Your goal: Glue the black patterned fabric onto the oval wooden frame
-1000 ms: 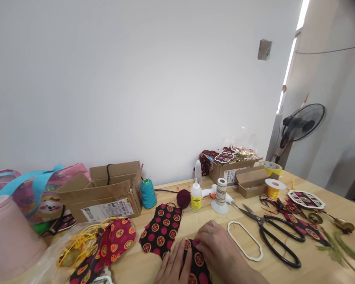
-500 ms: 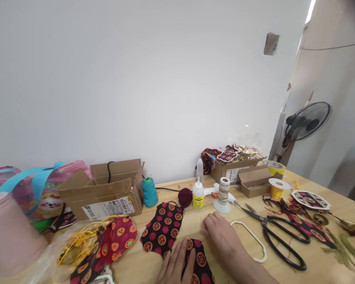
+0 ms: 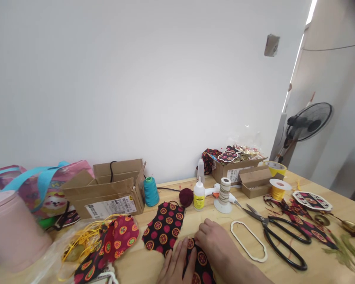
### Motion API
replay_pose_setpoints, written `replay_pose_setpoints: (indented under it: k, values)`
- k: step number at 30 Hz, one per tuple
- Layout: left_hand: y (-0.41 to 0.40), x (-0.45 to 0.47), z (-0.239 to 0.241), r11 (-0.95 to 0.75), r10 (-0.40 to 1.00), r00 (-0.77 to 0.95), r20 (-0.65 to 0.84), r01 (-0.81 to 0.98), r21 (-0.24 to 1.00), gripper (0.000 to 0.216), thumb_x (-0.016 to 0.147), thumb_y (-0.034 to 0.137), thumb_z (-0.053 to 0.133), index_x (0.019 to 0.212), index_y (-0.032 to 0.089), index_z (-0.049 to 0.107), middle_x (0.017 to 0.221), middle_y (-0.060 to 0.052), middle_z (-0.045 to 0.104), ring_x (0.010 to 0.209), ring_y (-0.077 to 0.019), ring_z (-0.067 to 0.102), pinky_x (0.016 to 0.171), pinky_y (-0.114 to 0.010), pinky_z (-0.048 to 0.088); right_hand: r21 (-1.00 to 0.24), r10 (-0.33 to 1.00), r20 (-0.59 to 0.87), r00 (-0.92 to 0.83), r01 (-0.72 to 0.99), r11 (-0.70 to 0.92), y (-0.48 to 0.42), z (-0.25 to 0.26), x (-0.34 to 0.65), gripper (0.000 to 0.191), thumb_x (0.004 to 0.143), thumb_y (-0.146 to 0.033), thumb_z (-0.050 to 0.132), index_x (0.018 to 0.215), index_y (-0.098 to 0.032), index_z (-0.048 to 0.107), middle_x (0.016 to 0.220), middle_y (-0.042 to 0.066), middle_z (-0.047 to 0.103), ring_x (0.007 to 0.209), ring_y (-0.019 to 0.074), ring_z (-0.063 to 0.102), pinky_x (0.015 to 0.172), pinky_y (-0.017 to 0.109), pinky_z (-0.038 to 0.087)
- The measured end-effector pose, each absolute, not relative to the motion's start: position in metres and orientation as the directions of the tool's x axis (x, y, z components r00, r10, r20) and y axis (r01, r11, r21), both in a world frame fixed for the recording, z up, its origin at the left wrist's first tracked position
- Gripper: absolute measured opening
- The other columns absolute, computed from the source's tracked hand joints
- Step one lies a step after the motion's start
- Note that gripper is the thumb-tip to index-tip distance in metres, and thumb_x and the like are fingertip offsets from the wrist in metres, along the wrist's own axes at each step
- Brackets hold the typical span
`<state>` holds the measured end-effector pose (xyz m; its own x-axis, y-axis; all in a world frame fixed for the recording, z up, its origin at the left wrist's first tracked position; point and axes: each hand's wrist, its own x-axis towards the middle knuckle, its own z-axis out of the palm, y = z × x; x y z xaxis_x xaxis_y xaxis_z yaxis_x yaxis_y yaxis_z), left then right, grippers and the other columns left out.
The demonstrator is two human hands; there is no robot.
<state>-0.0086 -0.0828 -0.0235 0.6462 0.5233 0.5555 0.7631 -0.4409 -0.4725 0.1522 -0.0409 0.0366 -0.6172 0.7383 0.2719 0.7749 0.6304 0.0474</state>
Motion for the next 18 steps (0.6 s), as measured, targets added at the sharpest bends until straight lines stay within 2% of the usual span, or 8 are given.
replay_pose_setpoints:
  k: [3, 6, 9, 12, 14, 18]
  values:
    - [-0.082, -0.01, -0.026, -0.419, 0.554, 0.613, 0.564, 0.79, -0.447, 0.031, 0.084, 0.037, 0.042, 0.109, 0.029, 0.058, 0.107, 0.001, 0.065, 0.094, -0.014, 0.062, 0.074, -0.024, 0.048, 0.13, 0.655, 0.258, -0.71, 0.698, 0.705, -0.042, 0.039, 0.148, 0.004, 0.075, -0.016, 0.061, 0.077, -0.013, 0.064, 0.076, 0.007, 0.066, 0.073, 0.0212, 0.055, 0.058, 0.03, 0.041]
    - [-0.083, -0.01, -0.03, -0.42, 0.576, 0.596, 0.559, 0.803, -0.423, 0.032, 0.084, 0.036, 0.041, 0.111, 0.029, 0.057, 0.11, 0.001, 0.064, 0.097, -0.0143, 0.06, 0.076, -0.025, 0.046, 0.137, 0.641, 0.268, -0.719, 0.688, 0.713, -0.041, 0.041, 0.15, 0.006, 0.074, -0.015, 0.059, 0.078, -0.013, 0.063, 0.077, 0.008, 0.065, 0.073, 0.0219, 0.054, 0.06, 0.032, 0.041]
    - [-0.082, -0.011, -0.033, -0.428, 0.574, 0.595, 0.562, 0.803, -0.414, 0.034, 0.083, 0.036, 0.044, 0.114, 0.028, 0.054, 0.113, 0.0, 0.062, 0.1, -0.015, 0.059, 0.078, -0.025, 0.046, 0.067, 0.733, 0.317, -0.602, 0.785, 0.616, -0.037, 0.044, 0.161, 0.008, 0.074, -0.008, 0.054, 0.075, -0.012, 0.061, 0.075, 0.009, 0.063, 0.07, 0.022, 0.053, 0.059, 0.032, 0.04]
    - [-0.082, -0.011, -0.033, -0.434, 0.556, 0.623, 0.55, 0.782, -0.447, 0.035, 0.081, 0.035, 0.046, 0.115, 0.027, 0.054, 0.112, -0.001, 0.063, 0.099, -0.0155, 0.059, 0.076, -0.025, 0.047, -0.045, 0.807, 0.342, -0.481, 0.85, 0.525, -0.037, 0.044, 0.172, 0.017, 0.08, -0.007, 0.044, 0.074, -0.013, 0.059, 0.075, 0.008, 0.062, 0.069, 0.0197, 0.053, 0.06, 0.03, 0.04]
    - [-0.082, -0.01, -0.032, -0.435, 0.543, 0.638, 0.546, 0.77, -0.467, 0.035, 0.081, 0.034, 0.046, 0.114, 0.026, 0.054, 0.111, -0.001, 0.063, 0.097, -0.0156, 0.06, 0.074, -0.024, 0.048, -0.107, 0.818, 0.325, -0.475, 0.841, 0.53, -0.041, 0.043, 0.175, 0.021, 0.083, -0.009, 0.042, 0.073, -0.016, 0.059, 0.074, 0.005, 0.063, 0.069, 0.017, 0.054, 0.061, 0.027, 0.04]
    - [-0.086, -0.005, -0.029, -0.391, 0.603, 0.575, 0.553, 0.817, -0.424, 0.035, 0.078, 0.025, 0.051, 0.112, 0.03, 0.055, 0.112, -0.002, 0.062, 0.1, -0.0177, 0.059, 0.076, -0.028, 0.05, -0.198, 0.821, 0.264, -0.507, 0.804, 0.561, -0.047, 0.043, 0.171, 0.015, 0.08, -0.013, 0.052, 0.072, -0.02, 0.062, 0.075, 0.0, 0.066, 0.073, 0.0146, 0.056, 0.063, 0.021, 0.042]
